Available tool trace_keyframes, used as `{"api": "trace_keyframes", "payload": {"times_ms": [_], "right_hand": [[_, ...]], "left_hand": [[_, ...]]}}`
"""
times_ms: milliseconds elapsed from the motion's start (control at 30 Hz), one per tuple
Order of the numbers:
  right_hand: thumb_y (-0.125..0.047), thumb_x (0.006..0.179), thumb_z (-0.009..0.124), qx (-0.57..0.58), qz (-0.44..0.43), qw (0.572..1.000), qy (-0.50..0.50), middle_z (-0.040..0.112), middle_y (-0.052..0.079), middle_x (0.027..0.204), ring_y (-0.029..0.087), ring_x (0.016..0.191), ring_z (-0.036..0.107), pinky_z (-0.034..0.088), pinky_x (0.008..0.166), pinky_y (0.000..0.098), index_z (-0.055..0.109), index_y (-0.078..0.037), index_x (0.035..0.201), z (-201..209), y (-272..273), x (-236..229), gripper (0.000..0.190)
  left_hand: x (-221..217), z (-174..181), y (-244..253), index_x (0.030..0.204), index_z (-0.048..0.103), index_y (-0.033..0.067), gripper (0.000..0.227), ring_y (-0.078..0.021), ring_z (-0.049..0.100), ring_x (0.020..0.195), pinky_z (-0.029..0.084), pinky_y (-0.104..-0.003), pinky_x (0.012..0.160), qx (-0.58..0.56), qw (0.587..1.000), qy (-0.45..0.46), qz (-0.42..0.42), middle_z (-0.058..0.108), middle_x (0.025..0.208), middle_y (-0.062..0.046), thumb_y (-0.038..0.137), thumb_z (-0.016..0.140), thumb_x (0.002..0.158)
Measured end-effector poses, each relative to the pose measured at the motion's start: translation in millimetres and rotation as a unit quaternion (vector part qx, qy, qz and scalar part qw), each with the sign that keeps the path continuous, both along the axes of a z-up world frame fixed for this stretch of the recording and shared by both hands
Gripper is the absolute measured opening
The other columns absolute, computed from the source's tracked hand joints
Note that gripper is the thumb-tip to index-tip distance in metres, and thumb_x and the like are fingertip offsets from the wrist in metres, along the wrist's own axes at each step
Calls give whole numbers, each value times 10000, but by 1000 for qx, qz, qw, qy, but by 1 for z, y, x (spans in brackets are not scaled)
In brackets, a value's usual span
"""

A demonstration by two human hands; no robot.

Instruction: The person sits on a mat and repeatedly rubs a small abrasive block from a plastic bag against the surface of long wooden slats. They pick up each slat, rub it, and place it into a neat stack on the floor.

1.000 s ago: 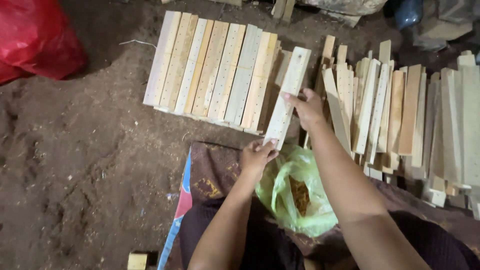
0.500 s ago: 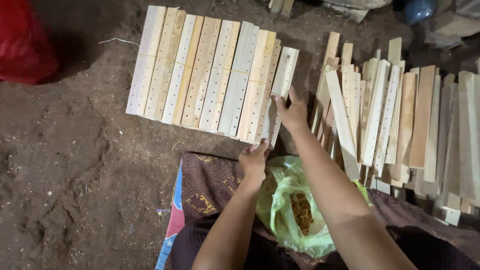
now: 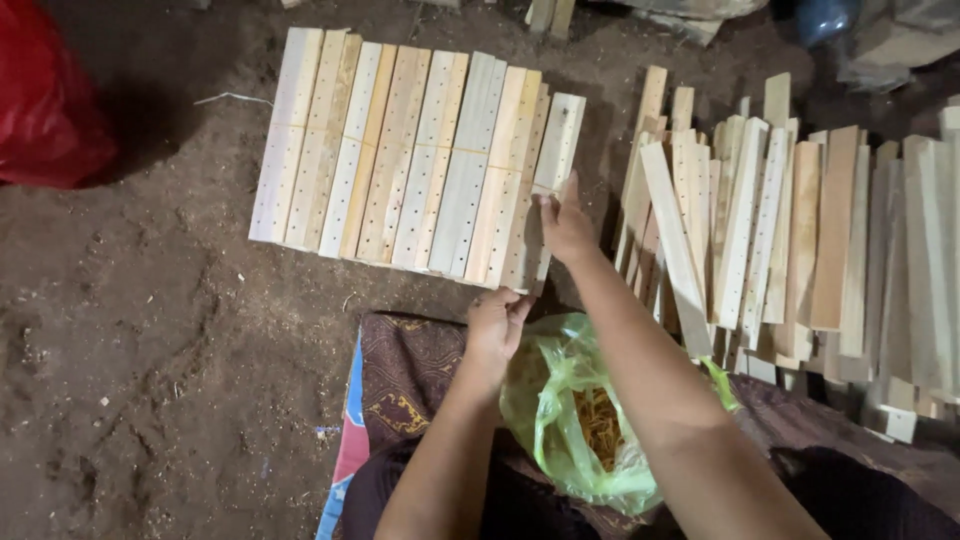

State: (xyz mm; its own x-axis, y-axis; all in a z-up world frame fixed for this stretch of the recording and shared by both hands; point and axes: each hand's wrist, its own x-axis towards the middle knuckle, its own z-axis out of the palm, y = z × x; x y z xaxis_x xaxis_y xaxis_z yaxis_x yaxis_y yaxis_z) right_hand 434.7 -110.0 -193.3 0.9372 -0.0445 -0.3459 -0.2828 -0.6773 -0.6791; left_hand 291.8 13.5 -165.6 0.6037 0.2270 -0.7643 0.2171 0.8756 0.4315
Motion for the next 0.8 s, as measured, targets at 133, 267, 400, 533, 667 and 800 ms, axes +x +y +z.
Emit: {"api": "trace_keyframes", "payload": {"times_ms": [133,267,400,533,667,800], "right_hand": [[-474,968,641,-219,75,934,-271,732,110,1252,255,1312,600,420,1107,444,682,-132,1315,38,-51,-56,489],[-292,887,784,-279,59,897,-338,706,174,1238,307,1276,615,396,1102,396,716,-55,1244,66,-110,-124,433],[-355,816,816,-327,4,918,-224,568,136,1174,336,1062,642,556,845,406,662,-114,1372,52,-166,-169,625],[-451,740,844,-368,-33,859,-354,659,53,911,257,825,724,614,674,332,793,-214,1171,17,-213,-173,494],[-249,756,864,-131,-74,925,-349,714,97,850,307,798,728,578,619,399,808,-135,1098,97,-164,-204,364],[-131,779,813,67,-34,959,-274,763,86,855,217,766,739,581,578,289,786,-129,1033,120,-115,-252,255]], "left_hand": [[-6,-23,-1,762,483,-15,264,-324,593,831,537,-628,1016,-12,1000,-10,5,347,757,-38,-244,609,730],[-17,6,-18,936,392,-5,382,-235,508,819,567,-566,1014,-1,1000,9,-7,321,859,-23,-236,640,759],[-39,44,-41,1272,320,-28,593,-167,535,979,526,-425,1027,122,991,12,-46,390,1075,-80,-117,679,809],[-80,126,-59,1460,397,-113,586,-347,598,1277,492,-441,1106,281,936,-162,-136,573,1393,-325,-5,643,939],[-104,140,-75,1514,400,47,581,-267,586,1313,513,-413,1098,245,914,-157,-283,564,1452,-206,138,647,997],[-99,81,-92,1522,312,-28,748,-297,545,1268,486,-507,1007,192,935,-169,-246,521,1440,-215,272,722,974]]}}
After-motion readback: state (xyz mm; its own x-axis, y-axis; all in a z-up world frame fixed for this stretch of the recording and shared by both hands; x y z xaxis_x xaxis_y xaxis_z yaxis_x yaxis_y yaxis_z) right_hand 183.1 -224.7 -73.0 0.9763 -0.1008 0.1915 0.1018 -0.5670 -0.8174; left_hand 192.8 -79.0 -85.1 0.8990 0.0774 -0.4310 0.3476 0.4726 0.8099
